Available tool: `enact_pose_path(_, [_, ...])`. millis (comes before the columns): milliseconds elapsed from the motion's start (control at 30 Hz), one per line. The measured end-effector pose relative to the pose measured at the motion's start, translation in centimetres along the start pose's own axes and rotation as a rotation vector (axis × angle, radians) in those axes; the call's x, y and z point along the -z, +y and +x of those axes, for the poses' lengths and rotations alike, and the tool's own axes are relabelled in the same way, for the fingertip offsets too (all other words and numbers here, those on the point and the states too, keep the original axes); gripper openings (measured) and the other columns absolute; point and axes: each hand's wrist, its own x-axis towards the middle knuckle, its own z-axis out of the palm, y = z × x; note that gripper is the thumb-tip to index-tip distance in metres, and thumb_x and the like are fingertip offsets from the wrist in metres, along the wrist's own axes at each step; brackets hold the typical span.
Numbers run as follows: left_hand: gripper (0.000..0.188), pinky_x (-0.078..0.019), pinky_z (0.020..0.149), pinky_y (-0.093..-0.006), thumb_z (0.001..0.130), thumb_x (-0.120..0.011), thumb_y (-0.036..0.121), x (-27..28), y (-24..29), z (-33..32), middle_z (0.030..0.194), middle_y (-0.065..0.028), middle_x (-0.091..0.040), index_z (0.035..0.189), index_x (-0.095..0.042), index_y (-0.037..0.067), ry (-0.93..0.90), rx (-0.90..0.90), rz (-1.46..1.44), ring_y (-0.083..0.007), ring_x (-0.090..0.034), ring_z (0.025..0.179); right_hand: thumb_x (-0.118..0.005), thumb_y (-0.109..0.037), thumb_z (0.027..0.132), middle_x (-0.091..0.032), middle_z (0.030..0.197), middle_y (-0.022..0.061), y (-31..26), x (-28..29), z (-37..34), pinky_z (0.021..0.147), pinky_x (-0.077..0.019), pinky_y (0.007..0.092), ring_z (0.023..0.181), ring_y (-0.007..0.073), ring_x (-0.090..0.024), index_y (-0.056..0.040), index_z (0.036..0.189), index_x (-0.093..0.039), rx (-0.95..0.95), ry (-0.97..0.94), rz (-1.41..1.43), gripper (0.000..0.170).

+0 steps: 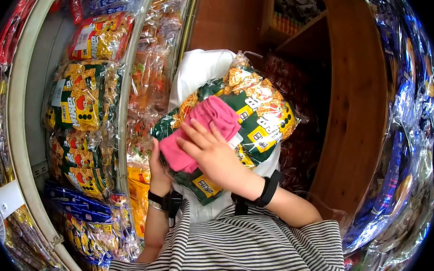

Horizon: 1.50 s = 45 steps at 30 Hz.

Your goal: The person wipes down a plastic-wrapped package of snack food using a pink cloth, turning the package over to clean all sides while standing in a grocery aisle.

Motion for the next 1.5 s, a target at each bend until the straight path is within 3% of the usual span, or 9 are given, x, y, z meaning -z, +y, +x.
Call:
enact_pose_path(167, [0.054, -0.0471, 0.101, -0.0399, 0.104, -0.034, 0.044, 2.8, -0.8, 1.1, 0.132, -0.0122, -0.057, 0.137, -0.046, 0.002, -0.252, -0.054, -0.169, -0.0249, -0.059, 0.117, -0.055, -0.001, 0.078, -0.056, 0.133, 0.0104, 6.1, 2.1, 1.7, 0.107, -0.0388, 0.0436, 0.132, 0.0313, -0.046, -0.0123, 0.118, -0.064, -0.077, 0.092, -0.179, 0.042])
enact_pose_path(367, [0.055, -0.0462, 0.101, -0.0383, 0.104, -0.032, 0.046, 1.7, -1.2, 0.9, 0.131, -0.0102, -0.058, 0.137, -0.046, 0.004, -0.164, -0.115, -0.173, -0.0231, -0.058, 0.117, -0.056, 0.001, 0.078, -0.055, 0.132, 0.0187, 10.5, 4.9, 4.0, 0.105, -0.0342, 0.0578, 0.127, 0.0405, -0.047, -0.0084, 0.121, -0.061, -0.357, 0.138, -0.258, 0.044])
enact_pose_path(433, [0.058, -0.0446, 0.102, -0.0355, 0.104, -0.031, 0.049, 0.8, -1.0, 0.7, 0.130, -0.0087, -0.059, 0.137, -0.047, 0.005, 0.016, -0.150, -0.070, -0.0209, -0.058, 0.117, -0.057, -0.002, 0.078, -0.055, 0.132, 0.0175, 7.8, 2.6, 5.0, 0.103, -0.0357, 0.0591, 0.127, 0.0407, -0.047, -0.0094, 0.121, -0.060, -0.325, 0.012, -0.513, 0.043])
enact_pose_path(633, [0.060, -0.0331, 0.112, -0.0360, 0.104, -0.027, 0.048, 2.7, -2.1, 1.3, 0.144, -0.0107, -0.045, 0.145, -0.035, 0.005, 0.002, -0.276, 0.040, -0.0209, -0.045, 0.132, -0.057, -0.003, 0.079, -0.046, 0.140, 0.0207, -2.6, -3.8, 4.8, 0.109, -0.0299, 0.0595, 0.133, 0.0423, -0.039, -0.0078, 0.130, -0.055, 0.083, -0.138, -0.124, 0.052])
enact_pose_path(833, [0.067, -0.0360, 0.111, -0.0396, 0.102, -0.030, 0.054, 1.9, 1.0, 1.0, 0.145, -0.0108, -0.044, 0.146, -0.034, 0.003, 0.051, -0.279, 0.040, -0.0234, -0.045, 0.132, -0.056, 0.001, 0.079, -0.052, 0.137, 0.0200, 1.7, -1.5, 6.5, 0.109, -0.0358, 0.0478, 0.133, 0.0413, -0.042, -0.0097, 0.126, -0.060, -0.011, -0.124, -0.114, 0.048])
enact_pose_path(1100, [0.055, -0.0363, 0.111, -0.0427, 0.104, -0.034, 0.042, 1.4, 1.3, 0.6, 0.147, -0.0086, -0.043, 0.146, -0.035, 0.008, 0.143, -0.209, -0.116, -0.0241, -0.043, 0.133, -0.055, -0.003, 0.081, -0.042, 0.145, 0.0206, -2.6, -5.7, 8.5, 0.109, -0.0312, 0.0586, 0.136, 0.0448, -0.035, -0.0080, 0.135, -0.052, 0.124, -0.213, -0.139, 0.055])
enact_pose_path(1367, [0.063, -0.0196, 0.119, -0.0423, 0.104, -0.024, 0.050, 1.3, 2.5, 0.2, 0.157, -0.0088, -0.026, 0.153, -0.022, 0.010, -0.296, -0.207, -0.317, -0.0281, -0.027, 0.143, -0.058, -0.007, 0.078, -0.043, 0.146, 0.0133, -1.9, -0.1, 2.2, 0.111, -0.0309, 0.0543, 0.138, 0.0358, -0.037, -0.0156, 0.130, -0.059, 0.256, -0.394, -0.086, 0.052])
enact_pose_path(1433, [0.064, -0.0394, 0.106, -0.0374, 0.102, -0.029, 0.054, 2.0, 2.0, 0.5, 0.144, -0.0067, -0.045, 0.151, -0.030, 0.013, -0.180, -0.185, -0.360, -0.0218, -0.049, 0.127, -0.058, -0.004, 0.077, -0.046, 0.145, 0.0129, -1.0, 0.6, 2.2, 0.111, -0.0322, 0.0532, 0.137, 0.0345, -0.040, -0.0164, 0.127, -0.061, 0.190, -0.336, -0.069, 0.051])
enact_pose_path(1500, [0.060, -0.0572, 0.075, -0.0304, 0.100, -0.033, 0.056, 5.5, 0.8, 1.9, 0.117, -0.0066, -0.065, 0.140, -0.046, 0.013, -0.619, 0.006, -0.671, -0.0162, -0.067, 0.090, -0.056, -0.002, 0.079, -0.047, 0.143, 0.0151, 1.0, 0.4, 3.8, 0.111, -0.0330, 0.0521, 0.135, 0.0354, -0.042, -0.0149, 0.128, -0.060, 0.118, -0.214, -0.134, 0.051])
